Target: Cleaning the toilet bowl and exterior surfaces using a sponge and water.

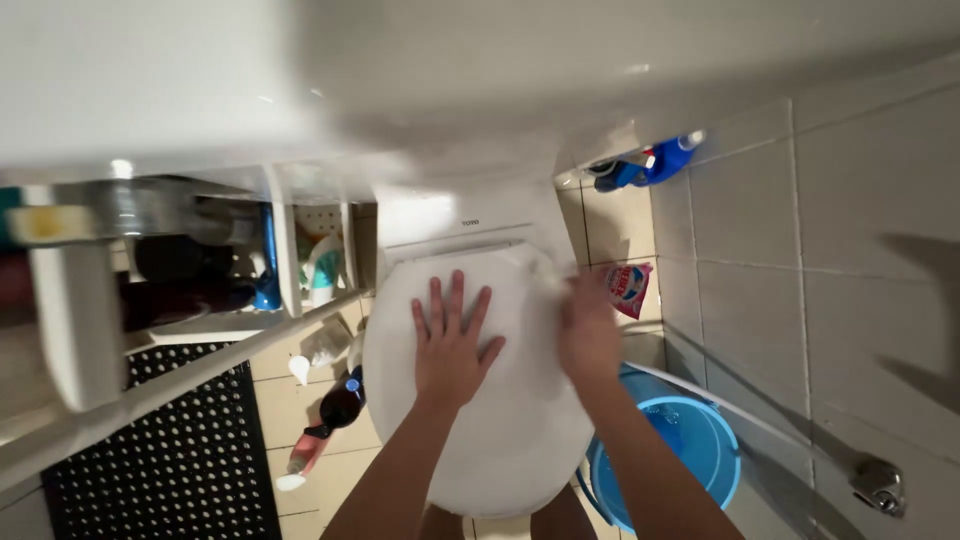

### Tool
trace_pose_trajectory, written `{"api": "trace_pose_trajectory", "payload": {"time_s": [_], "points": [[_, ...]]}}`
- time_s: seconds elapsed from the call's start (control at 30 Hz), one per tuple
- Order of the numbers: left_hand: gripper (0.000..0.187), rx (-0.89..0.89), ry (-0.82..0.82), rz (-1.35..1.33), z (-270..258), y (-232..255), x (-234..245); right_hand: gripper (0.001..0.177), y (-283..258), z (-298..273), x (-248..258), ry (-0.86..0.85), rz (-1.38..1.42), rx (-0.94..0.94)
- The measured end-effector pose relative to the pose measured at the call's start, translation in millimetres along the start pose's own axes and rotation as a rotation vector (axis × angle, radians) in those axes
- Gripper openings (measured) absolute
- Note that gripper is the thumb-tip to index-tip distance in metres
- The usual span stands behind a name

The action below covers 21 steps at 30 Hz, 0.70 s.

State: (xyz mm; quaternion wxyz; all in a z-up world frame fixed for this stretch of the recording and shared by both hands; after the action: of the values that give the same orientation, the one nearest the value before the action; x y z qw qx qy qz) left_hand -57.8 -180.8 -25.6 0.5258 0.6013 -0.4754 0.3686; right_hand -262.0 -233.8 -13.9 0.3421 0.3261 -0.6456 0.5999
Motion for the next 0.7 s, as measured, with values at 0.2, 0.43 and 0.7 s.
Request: {"api": "trace_pose_trajectory", "payload": {"time_s": [0.2, 0.43, 0.7], "points": [[0.074, -0.028, 0.022, 0.029, 0.0, 0.0, -12.2, 0.064, -18.8, -72.4, -46.2, -0.273, -0.226, 0.326], [0.073, -0.017, 0.081, 0.001, -9.7, -2.6, -13.7, 0.069, -6.5, -145.9, -56.9, -0.337, -0.239, 0.278], [0.073, -0.016, 0.046, -0.029, -29.8, 0.0, -21.2, 0.07, -60.4, -17.7, -70.8, -0.189, -0.28, 0.25]]}}
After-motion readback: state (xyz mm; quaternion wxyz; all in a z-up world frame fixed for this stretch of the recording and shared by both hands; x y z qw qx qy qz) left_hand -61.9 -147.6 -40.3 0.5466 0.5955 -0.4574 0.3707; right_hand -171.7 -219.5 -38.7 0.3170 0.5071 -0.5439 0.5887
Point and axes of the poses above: each hand's wrist, its own z-axis towards the middle knuckle, its own x-axis out of the back of the hand, y = z × x, the point moved 10 cm from there along z, towards the middle knuckle, and after that the axes turned 4 degrees about -y, right-handed, at the moved point
